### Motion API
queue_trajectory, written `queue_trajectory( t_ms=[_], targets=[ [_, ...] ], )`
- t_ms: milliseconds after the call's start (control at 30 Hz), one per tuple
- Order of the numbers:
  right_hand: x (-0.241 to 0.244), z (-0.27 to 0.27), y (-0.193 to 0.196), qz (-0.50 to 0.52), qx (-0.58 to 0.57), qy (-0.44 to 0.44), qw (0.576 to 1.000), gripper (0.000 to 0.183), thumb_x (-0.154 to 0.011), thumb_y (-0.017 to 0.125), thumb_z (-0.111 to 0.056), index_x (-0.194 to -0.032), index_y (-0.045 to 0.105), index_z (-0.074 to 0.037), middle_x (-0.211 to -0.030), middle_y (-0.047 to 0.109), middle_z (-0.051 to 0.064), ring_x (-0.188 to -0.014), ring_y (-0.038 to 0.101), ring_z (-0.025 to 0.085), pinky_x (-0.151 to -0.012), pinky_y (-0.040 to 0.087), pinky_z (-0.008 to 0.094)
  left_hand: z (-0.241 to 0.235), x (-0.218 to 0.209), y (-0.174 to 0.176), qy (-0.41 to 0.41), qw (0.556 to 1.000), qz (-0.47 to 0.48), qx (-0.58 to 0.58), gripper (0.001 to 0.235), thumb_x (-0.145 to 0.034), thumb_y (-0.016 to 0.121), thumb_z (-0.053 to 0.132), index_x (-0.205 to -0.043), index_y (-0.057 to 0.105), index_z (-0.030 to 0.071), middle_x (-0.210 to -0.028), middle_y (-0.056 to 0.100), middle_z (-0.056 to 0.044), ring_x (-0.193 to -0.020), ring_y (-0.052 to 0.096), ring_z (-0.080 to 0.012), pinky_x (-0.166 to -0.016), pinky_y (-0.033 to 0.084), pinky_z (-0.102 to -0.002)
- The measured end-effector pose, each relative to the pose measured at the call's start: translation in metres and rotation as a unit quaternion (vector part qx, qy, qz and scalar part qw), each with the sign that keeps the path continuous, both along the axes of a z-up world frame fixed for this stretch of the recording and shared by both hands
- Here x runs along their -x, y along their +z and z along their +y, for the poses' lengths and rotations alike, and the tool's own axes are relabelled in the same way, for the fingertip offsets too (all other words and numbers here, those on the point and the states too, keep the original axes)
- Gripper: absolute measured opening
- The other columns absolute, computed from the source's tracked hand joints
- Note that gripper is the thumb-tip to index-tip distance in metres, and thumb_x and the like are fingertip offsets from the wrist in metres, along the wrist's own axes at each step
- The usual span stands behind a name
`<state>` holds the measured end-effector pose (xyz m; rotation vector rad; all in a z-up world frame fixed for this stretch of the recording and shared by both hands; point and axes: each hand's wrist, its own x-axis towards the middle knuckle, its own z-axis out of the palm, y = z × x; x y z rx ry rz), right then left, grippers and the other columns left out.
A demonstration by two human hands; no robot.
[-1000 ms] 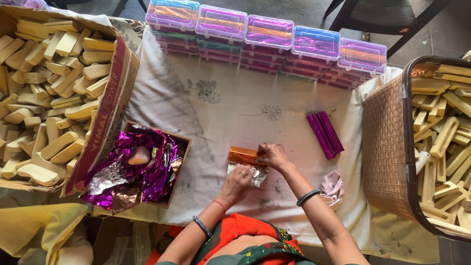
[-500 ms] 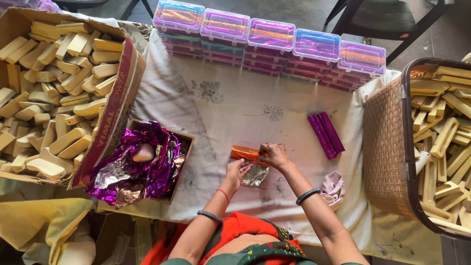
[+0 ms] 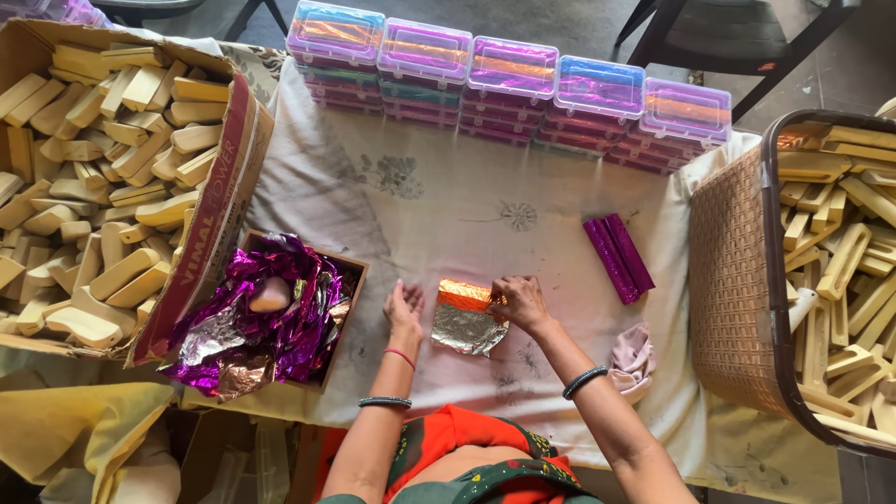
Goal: The person wraps a wooden block in shiny foil paper and places it on the floor. They then wipe a clear plastic container with a cloth and place the wrapped block inside.
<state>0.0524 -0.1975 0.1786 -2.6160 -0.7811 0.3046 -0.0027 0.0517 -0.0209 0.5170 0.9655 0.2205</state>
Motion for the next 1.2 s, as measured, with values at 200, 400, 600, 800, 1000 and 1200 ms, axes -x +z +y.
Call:
queue_trajectory(
  t_ms=[200, 400, 600, 800, 1000, 1200],
  targets=[
    [0.016, -0.003, -0.022, -0.138, -0.006, 0.033, 0.990, 0.041, -0.064, 0.089, -0.035, -0.088, 0.064, -0.013, -0.093, 0.071, 0.003, -0.091, 0.066, 0.026, -0.088, 0.045, 0.045, -0.012, 0.008, 0.091, -0.217, 0.822, -0.013, -0.527, 0.034, -0.093, 0.068, 0.020, -0.125, 0.069, 0.009, -0.120, 0.074, -0.007, -0.110, 0.072, -0.0200, -0.094, 0.061, -0.038],
    [0.025, -0.003, -0.032, -0.193, -0.005, 0.030, 0.981, 0.045, -0.062, 0.088, -0.034, -0.093, 0.064, -0.011, -0.100, 0.071, 0.004, -0.092, 0.066, 0.025, -0.084, 0.046, 0.043, -0.041, -0.002, 0.150, -0.462, 0.402, -0.134, -0.779, 0.058, -0.072, 0.082, 0.018, -0.128, 0.067, 0.011, -0.130, 0.063, -0.007, -0.130, 0.053, -0.0286, -0.111, 0.036, -0.050],
    [0.012, -0.006, -0.023, -0.049, -0.038, -0.042, 0.997, 0.031, -0.066, 0.089, -0.028, -0.089, 0.074, -0.014, -0.087, 0.074, 0.005, -0.089, 0.070, 0.026, -0.081, 0.051, 0.044, -0.048, 0.004, 0.170, -0.464, 0.444, -0.048, -0.765, 0.028, -0.089, 0.073, 0.017, -0.117, 0.070, 0.012, -0.126, 0.065, -0.006, -0.124, 0.062, -0.0248, -0.106, 0.051, -0.040],
    [-0.033, -0.011, -0.023, 0.182, -0.055, -0.070, 0.979, 0.034, -0.068, 0.089, -0.025, -0.097, 0.079, -0.010, -0.090, 0.081, 0.007, -0.083, 0.078, 0.021, -0.076, 0.060, 0.035, -0.064, 0.020, 0.057, -0.355, 0.929, -0.028, -0.098, 0.023, -0.103, 0.060, 0.020, -0.114, 0.069, 0.002, -0.108, 0.073, -0.020, -0.084, 0.065, -0.0252, -0.068, 0.051, -0.036],
    [-0.036, -0.010, -0.022, 0.193, -0.041, -0.077, 0.977, 0.032, -0.071, 0.086, -0.023, -0.100, 0.078, -0.010, -0.094, 0.081, 0.006, -0.086, 0.079, 0.019, -0.078, 0.061, 0.035, -0.069, 0.000, 0.030, -0.205, 0.973, -0.036, 0.101, 0.037, -0.102, 0.056, 0.027, -0.120, 0.054, -0.005, -0.111, 0.071, -0.023, -0.098, 0.074, -0.0311, -0.083, 0.064, -0.037],
    [-0.023, -0.005, -0.004, 0.172, -0.051, -0.090, 0.980, 0.033, -0.070, 0.089, -0.024, -0.098, 0.079, -0.011, -0.093, 0.080, 0.006, -0.087, 0.078, 0.020, -0.081, 0.060, 0.035, -0.080, -0.013, 0.037, -0.271, 0.958, 0.094, -0.011, 0.045, -0.097, 0.059, 0.033, -0.127, 0.053, 0.000, -0.112, 0.064, -0.018, -0.094, 0.069, -0.0316, -0.081, 0.059, -0.044]
  ],
)
